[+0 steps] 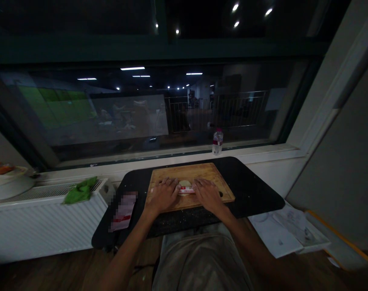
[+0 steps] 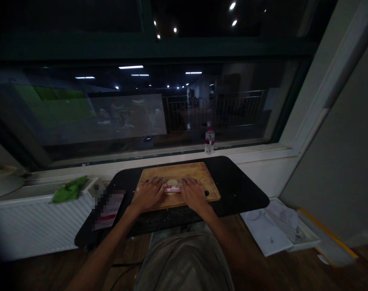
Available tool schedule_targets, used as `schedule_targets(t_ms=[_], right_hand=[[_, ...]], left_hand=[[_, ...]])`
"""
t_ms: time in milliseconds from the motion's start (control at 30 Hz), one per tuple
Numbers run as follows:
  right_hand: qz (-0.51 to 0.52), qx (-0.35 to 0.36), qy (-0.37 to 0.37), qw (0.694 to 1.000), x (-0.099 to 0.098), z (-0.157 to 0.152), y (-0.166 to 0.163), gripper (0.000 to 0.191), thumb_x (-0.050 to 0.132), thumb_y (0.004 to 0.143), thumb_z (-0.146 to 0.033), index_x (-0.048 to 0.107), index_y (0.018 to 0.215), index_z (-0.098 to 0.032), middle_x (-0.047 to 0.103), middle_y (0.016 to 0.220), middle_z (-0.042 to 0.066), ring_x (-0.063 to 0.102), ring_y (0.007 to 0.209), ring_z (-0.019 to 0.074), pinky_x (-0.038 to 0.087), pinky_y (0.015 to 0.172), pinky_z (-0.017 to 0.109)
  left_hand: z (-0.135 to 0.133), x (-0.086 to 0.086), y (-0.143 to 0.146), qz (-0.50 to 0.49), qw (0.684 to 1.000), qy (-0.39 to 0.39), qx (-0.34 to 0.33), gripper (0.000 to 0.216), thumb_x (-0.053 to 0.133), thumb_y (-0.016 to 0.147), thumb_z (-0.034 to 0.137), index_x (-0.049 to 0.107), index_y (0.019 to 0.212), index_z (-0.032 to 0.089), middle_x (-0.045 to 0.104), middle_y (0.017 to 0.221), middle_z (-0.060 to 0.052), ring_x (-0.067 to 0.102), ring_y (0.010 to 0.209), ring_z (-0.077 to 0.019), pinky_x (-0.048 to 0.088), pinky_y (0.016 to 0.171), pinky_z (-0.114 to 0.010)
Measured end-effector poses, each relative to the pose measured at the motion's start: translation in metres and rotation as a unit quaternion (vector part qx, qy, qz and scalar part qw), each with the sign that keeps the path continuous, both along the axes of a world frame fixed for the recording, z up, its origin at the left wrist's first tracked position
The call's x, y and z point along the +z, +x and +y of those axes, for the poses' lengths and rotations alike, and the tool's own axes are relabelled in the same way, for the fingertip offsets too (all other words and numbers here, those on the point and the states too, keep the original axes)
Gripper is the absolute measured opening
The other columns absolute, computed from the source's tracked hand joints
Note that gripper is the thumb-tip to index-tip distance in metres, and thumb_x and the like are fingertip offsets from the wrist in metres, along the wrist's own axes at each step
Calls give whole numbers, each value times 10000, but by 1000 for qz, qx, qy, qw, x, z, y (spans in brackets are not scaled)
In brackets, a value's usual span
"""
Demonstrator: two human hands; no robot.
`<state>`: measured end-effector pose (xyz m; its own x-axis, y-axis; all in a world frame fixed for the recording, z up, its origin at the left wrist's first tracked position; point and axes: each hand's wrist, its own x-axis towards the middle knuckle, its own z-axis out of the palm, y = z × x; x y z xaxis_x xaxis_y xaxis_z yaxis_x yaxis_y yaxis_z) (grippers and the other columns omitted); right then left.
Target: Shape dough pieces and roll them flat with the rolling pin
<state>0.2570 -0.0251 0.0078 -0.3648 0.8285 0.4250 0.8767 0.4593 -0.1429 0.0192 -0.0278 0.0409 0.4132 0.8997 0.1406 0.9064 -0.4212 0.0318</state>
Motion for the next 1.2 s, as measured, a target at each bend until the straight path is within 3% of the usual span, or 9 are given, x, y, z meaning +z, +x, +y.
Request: schedule_targets(t_ms=[500,700,833,1033,1133,1200], right_hand=[[-7,-1,18,1000,-4,-9,-2,508,314,1186,-335,677,1501,-169,738,1465,166,663,1365,315,440,1223,484],[-36,-19,16,999,7,16,-6,469,357,1183,-317,736,1403,-151,768,1410,157,673,1339,308,456,1196,448],[-50,-26,12,998,13,42,-10,449,384,1183,-322,750,1393,-168,778,1401,139,669,1349,286,449,1202,416],[-51,-53,-54,996,24,69,-16,466,395,1176,-338,764,1417,-184,739,1488,136,627,1441,299,409,1258,407],[-49,-54,-70,995,27,70,-16,499,363,1180,-361,774,1405,-190,756,1457,142,646,1417,322,423,1249,430],[-48,-42,-74,995,28,67,-14,504,367,1180,-384,770,1414,-192,748,1470,143,646,1413,328,428,1247,449]], left_hand=[[-6,-17,-4,-37,999,21,15,618,223,1162,468,563,1622,232,561,1702,-121,455,1607,-352,369,1290,-579],[10,-17,-3,-9,999,43,31,576,259,1162,383,531,1658,276,580,1686,-106,472,1590,-363,383,1280,-604],[25,-19,-4,46,996,79,6,540,335,1148,295,549,1642,265,547,1713,-110,515,1546,-362,401,1264,-583],[43,-16,-4,61,996,61,22,542,337,1140,246,533,1646,243,563,1683,-164,564,1476,-391,468,1171,-581],[45,-16,-4,52,997,55,13,522,341,1144,265,552,1621,242,569,1672,-169,564,1463,-391,470,1158,-581],[46,-17,-4,21,999,40,27,521,313,1166,367,587,1591,244,619,1621,-165,568,1458,-388,454,1176,-586]])
